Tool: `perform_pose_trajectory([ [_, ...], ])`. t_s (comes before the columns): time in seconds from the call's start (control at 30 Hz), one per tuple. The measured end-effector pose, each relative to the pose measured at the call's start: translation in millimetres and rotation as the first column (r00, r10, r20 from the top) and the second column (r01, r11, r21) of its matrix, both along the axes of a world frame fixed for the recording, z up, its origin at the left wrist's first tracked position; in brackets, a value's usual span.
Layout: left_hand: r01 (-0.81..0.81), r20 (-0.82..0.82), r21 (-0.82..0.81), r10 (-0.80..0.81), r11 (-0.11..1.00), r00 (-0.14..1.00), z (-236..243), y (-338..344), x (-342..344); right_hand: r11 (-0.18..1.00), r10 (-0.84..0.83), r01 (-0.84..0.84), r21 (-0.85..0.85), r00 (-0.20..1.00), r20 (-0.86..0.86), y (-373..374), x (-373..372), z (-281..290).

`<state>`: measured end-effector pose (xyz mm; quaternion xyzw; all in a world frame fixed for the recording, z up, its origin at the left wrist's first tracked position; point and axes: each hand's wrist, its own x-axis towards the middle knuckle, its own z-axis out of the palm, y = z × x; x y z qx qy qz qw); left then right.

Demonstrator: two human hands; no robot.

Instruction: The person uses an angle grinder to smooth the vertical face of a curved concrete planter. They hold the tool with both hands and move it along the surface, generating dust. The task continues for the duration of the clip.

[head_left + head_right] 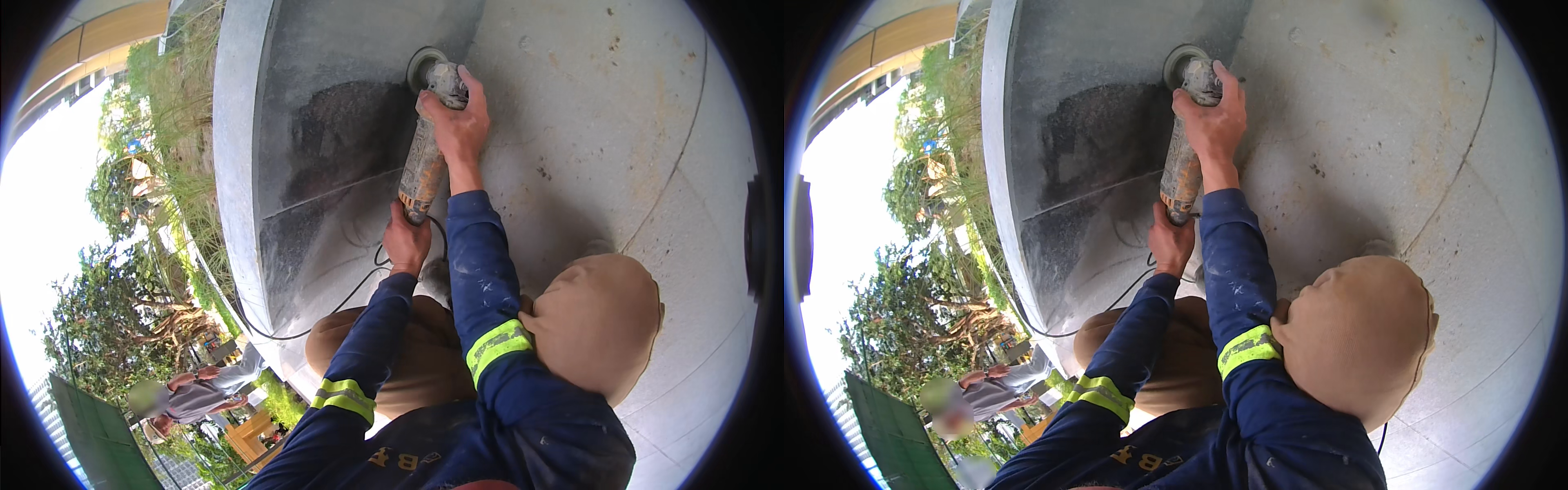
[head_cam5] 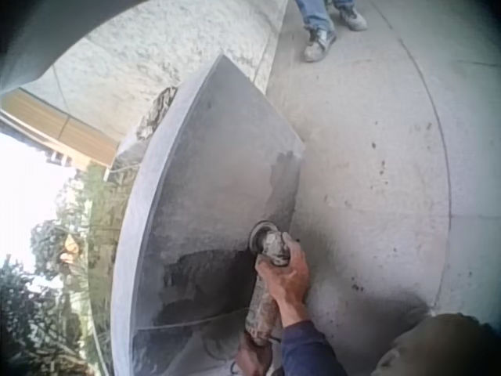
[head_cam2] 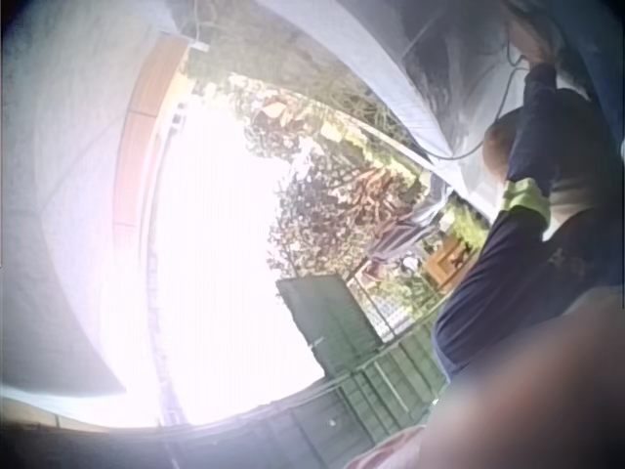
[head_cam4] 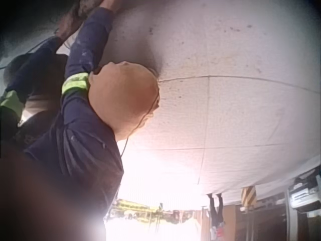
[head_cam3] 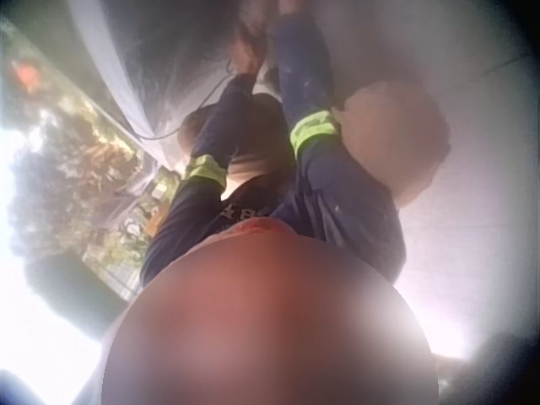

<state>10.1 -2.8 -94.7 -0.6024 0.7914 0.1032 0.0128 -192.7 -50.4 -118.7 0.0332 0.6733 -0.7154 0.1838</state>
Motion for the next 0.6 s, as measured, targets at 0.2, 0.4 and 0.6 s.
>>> perform_pose_trajectory([
  [0.2, 0.038, 0.040, 0.021, -0.039, 0.999, 0.998, -3, 8, 4, 0.994, 0.010, -0.011, 0.110, 1.000, 0.008, 5, 6, -5],
  [0.4, -0.014, -0.078, -0.005, 0.014, 1.000, 0.997, -4, 4, 16, 1.000, 0.000, -0.002, -0.021, 0.996, -0.091, 6, 13, 19],
  [0.6, -0.026, 0.060, 0.051, 0.023, 0.998, 0.998, 1, 8, 10, 0.988, 0.003, 0.008, 0.157, 0.998, -0.067, 6, 11, 3],
])
